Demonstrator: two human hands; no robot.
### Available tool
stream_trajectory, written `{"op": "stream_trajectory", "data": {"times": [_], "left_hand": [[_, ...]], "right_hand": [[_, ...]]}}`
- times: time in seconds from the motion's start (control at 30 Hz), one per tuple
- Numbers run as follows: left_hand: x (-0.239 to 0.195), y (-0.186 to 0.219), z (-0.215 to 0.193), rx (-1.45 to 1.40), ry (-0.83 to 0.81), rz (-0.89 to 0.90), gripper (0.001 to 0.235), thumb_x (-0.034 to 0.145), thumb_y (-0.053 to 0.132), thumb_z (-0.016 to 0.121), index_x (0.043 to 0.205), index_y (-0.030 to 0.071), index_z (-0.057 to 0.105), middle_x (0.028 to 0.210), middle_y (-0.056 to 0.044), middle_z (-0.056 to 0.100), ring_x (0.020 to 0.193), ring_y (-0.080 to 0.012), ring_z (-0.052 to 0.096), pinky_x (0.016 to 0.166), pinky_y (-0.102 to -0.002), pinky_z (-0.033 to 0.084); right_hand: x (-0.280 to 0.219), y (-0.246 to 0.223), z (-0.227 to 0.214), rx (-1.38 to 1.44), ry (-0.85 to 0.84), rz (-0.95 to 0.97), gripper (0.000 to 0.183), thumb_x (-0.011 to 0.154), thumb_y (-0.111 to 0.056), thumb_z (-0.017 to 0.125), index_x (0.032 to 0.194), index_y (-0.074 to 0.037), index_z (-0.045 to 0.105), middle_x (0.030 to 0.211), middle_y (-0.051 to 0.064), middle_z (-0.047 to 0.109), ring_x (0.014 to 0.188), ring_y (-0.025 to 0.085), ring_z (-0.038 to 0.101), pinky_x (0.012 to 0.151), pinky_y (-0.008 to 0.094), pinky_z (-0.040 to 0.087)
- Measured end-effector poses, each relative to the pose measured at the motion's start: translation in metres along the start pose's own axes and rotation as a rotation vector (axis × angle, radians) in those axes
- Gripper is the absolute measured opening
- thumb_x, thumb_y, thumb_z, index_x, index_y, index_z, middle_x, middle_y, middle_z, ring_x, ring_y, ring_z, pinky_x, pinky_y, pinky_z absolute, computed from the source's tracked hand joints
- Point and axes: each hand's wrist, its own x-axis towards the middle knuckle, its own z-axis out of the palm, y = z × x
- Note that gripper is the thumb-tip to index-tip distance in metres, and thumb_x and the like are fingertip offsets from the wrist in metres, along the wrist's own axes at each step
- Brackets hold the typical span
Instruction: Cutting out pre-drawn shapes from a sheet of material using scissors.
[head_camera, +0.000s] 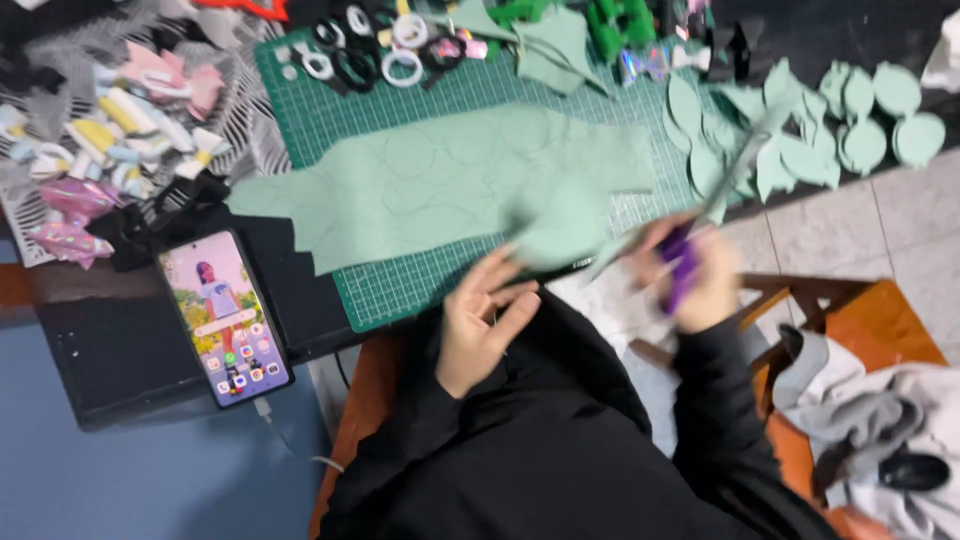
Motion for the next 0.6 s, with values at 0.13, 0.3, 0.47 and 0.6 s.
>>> {"op": "stream_trajectory", "data": {"times": [0.13,0.3,0.47,0.6], "left_hand": [[-0.006,0.026,-0.014,0.226,-0.117,0.027,0.040,0.101,0.003,0.067,0.138,-0.004,0.058,0.135,-0.016,0.069,0.127,-0.0242,0.068,0.107,-0.035,0.057],[-0.034,0.010,-0.030,0.387,-0.111,0.012,0.029,0.099,0.004,0.069,0.127,-0.002,0.066,0.122,-0.014,0.076,0.116,-0.0215,0.075,0.101,-0.033,0.059],[-0.059,0.002,-0.032,0.448,-0.094,-0.033,0.027,0.095,0.005,0.070,0.121,0.000,0.068,0.114,-0.011,0.079,0.109,-0.0202,0.077,0.096,-0.032,0.060],[-0.066,-0.005,-0.034,0.555,-0.084,-0.021,0.026,0.093,0.005,0.071,0.119,0.000,0.070,0.113,-0.010,0.080,0.107,-0.0197,0.078,0.094,-0.031,0.060]], "right_hand": [[0.018,-0.021,-0.089,-0.078,0.121,0.013,0.014,0.107,0.003,0.069,0.110,-0.001,0.056,0.099,0.013,0.070,0.075,0.016,0.067,0.063,0.028,0.053],[0.074,0.011,-0.200,-0.123,0.136,0.078,0.023,0.106,-0.004,0.073,0.117,-0.004,0.053,0.095,0.012,0.068,0.064,0.015,0.064,0.054,0.026,0.050],[0.091,0.047,-0.229,-0.109,0.101,0.143,0.027,0.105,-0.011,0.076,0.117,-0.006,0.052,0.094,0.011,0.068,0.067,0.013,0.065,0.055,0.024,0.049],[0.082,0.042,-0.215,-0.555,0.003,-0.010,0.026,0.105,-0.009,0.083,0.108,0.000,0.059,0.101,0.013,0.071,0.076,0.016,0.067,0.068,0.025,0.054]]}}
